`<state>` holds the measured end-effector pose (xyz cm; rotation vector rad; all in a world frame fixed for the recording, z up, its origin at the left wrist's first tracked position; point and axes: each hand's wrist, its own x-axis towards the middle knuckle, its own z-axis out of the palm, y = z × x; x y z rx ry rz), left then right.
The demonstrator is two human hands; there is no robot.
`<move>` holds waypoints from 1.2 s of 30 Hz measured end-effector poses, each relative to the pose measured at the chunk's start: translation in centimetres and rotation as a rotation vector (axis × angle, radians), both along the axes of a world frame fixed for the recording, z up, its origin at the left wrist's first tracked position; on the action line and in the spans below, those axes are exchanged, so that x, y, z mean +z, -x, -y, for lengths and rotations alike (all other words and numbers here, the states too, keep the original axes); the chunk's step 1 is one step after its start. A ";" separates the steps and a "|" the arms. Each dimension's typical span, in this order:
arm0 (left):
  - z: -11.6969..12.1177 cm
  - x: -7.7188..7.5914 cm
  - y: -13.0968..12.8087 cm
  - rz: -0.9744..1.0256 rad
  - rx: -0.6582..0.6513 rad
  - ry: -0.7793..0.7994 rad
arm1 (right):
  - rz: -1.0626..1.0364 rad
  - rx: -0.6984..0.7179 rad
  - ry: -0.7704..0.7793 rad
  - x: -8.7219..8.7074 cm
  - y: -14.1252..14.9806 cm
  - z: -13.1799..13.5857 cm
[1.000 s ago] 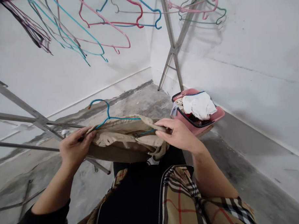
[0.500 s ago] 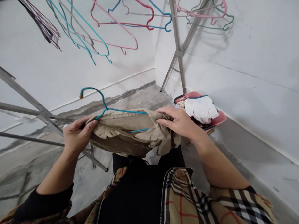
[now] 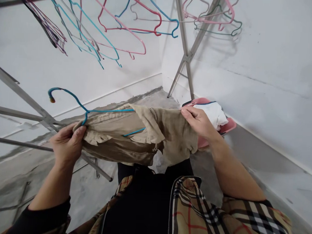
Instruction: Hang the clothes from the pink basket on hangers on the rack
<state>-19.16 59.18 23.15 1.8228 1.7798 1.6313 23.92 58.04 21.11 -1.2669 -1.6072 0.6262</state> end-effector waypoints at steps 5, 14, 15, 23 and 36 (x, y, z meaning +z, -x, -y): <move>0.2 0.0 -1.2 -0.114 -0.102 0.009 | 0.240 0.245 -0.153 2.3 2.1 0.8; 0.5 -0.1 -3.5 -0.200 -0.187 0.048 | 0.675 0.162 -0.214 2.5 5.3 1.2; 0.5 -0.2 -3.7 -0.191 -0.204 0.047 | 0.687 0.164 -0.226 2.6 5.5 1.2; -0.2 0.4 -3.1 -0.272 -0.418 0.176 | 0.612 0.094 -0.376 3.7 4.0 1.2; -2.9 -1.6 0.7 0.250 -0.191 0.219 | 0.587 -0.154 -0.331 3.4 -0.7 1.6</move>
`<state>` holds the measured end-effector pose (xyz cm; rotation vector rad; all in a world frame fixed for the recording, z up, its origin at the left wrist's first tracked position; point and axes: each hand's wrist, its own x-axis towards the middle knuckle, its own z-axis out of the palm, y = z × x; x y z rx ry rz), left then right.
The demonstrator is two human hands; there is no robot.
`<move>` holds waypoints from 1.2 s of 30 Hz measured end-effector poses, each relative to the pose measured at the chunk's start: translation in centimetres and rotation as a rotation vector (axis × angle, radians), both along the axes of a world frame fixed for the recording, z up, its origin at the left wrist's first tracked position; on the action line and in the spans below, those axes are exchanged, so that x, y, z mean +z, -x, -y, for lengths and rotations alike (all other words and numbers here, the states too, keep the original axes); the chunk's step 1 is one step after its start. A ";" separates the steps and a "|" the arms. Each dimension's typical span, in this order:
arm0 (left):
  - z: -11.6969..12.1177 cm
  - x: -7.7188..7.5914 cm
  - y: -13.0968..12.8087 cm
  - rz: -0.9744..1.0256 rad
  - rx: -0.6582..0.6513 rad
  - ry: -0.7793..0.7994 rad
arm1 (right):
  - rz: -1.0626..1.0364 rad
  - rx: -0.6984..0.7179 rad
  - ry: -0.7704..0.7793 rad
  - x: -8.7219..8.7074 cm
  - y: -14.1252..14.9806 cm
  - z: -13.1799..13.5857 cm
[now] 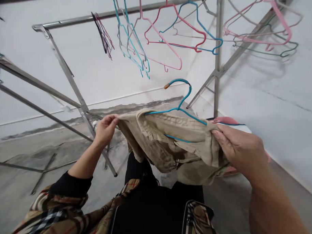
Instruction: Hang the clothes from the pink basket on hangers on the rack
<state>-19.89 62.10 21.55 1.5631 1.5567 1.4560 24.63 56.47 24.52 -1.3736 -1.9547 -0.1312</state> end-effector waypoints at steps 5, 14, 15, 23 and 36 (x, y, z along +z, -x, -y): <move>0.2 0.3 -1.1 0.025 0.329 -0.162 | 0.050 0.020 -0.090 0.1 1.2 -0.2; 4.4 1.9 -7.8 0.150 -0.010 -0.084 | 0.106 0.085 -0.174 -1.9 6.2 -0.4; 4.3 2.1 -7.8 0.201 0.006 -0.084 | 0.113 0.063 -0.179 -2.0 6.4 -0.4; 6.8 1.4 -12.7 0.453 -0.416 0.327 | 0.073 0.106 -0.130 -2.8 12.5 0.8; 5.3 5.2 -6.0 0.439 0.077 -0.005 | -0.381 0.436 0.095 -6.2 17.4 1.3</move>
